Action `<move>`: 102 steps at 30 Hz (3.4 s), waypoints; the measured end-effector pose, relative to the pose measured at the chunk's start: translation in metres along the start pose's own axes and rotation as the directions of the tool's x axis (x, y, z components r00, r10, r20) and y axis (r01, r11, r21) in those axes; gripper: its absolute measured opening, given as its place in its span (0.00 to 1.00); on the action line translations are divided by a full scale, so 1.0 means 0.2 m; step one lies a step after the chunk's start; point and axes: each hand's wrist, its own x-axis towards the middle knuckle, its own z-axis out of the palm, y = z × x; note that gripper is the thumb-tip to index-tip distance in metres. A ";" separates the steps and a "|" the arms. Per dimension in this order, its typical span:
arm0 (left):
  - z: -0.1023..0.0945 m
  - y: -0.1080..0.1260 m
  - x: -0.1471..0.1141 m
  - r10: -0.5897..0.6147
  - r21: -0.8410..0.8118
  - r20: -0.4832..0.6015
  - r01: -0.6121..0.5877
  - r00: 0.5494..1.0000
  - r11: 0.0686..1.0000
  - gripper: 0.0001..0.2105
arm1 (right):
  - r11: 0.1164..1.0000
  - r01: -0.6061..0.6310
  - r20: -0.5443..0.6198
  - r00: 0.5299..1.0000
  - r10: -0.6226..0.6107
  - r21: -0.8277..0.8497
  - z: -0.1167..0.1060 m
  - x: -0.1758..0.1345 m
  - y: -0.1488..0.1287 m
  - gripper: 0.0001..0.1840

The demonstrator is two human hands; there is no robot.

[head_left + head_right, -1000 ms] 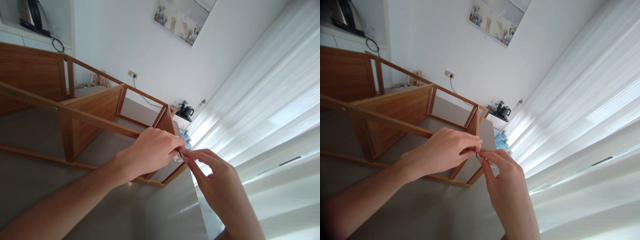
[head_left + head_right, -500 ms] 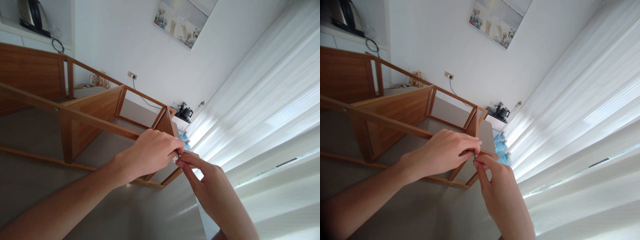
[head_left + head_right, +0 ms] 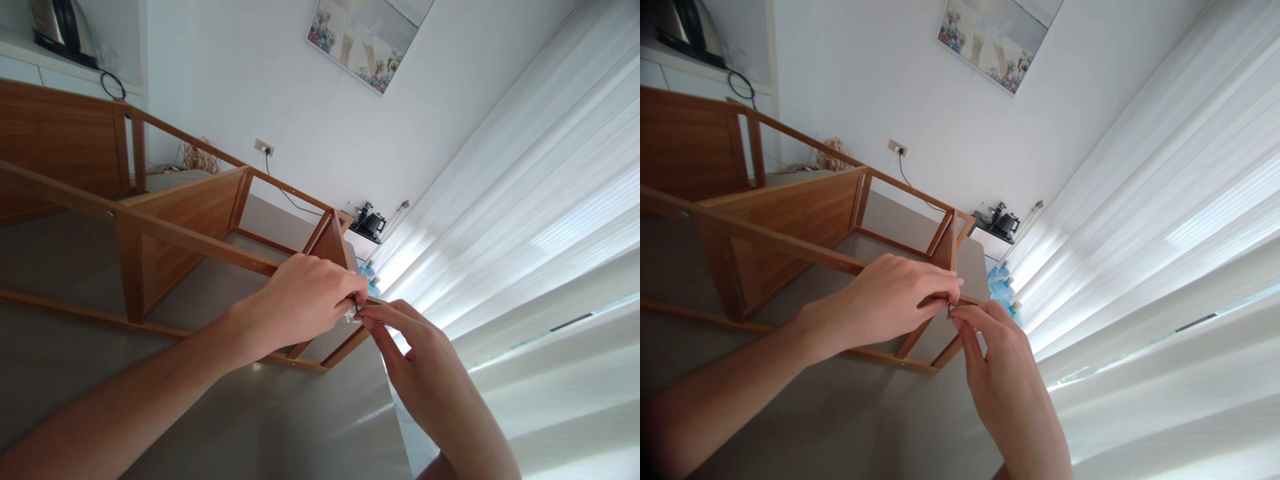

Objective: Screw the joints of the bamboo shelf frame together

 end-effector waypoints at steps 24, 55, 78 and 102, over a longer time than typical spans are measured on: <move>-0.01 0.00 -0.01 0.021 0.003 -0.006 -0.021 1.000 1.000 0.09 | 0.996 -0.001 -0.079 0.997 -0.006 -0.085 0.01 -0.01 -0.05 0.14; -0.01 0.01 -0.01 0.028 0.014 -0.005 -0.028 1.000 1.000 0.09 | 0.993 -0.015 -0.072 0.997 0.006 -0.119 0.02 0.00 -0.05 0.14; -0.01 0.01 0.00 0.013 0.015 0.001 -0.013 1.000 1.000 0.10 | 0.998 -0.033 0.045 0.998 0.035 -0.057 0.01 0.02 -0.08 0.12; 0.00 0.00 -0.01 0.011 0.023 -0.012 -0.011 1.000 1.000 0.10 | 0.995 0.021 -0.069 0.997 -0.028 -0.097 0.00 0.00 -0.04 0.12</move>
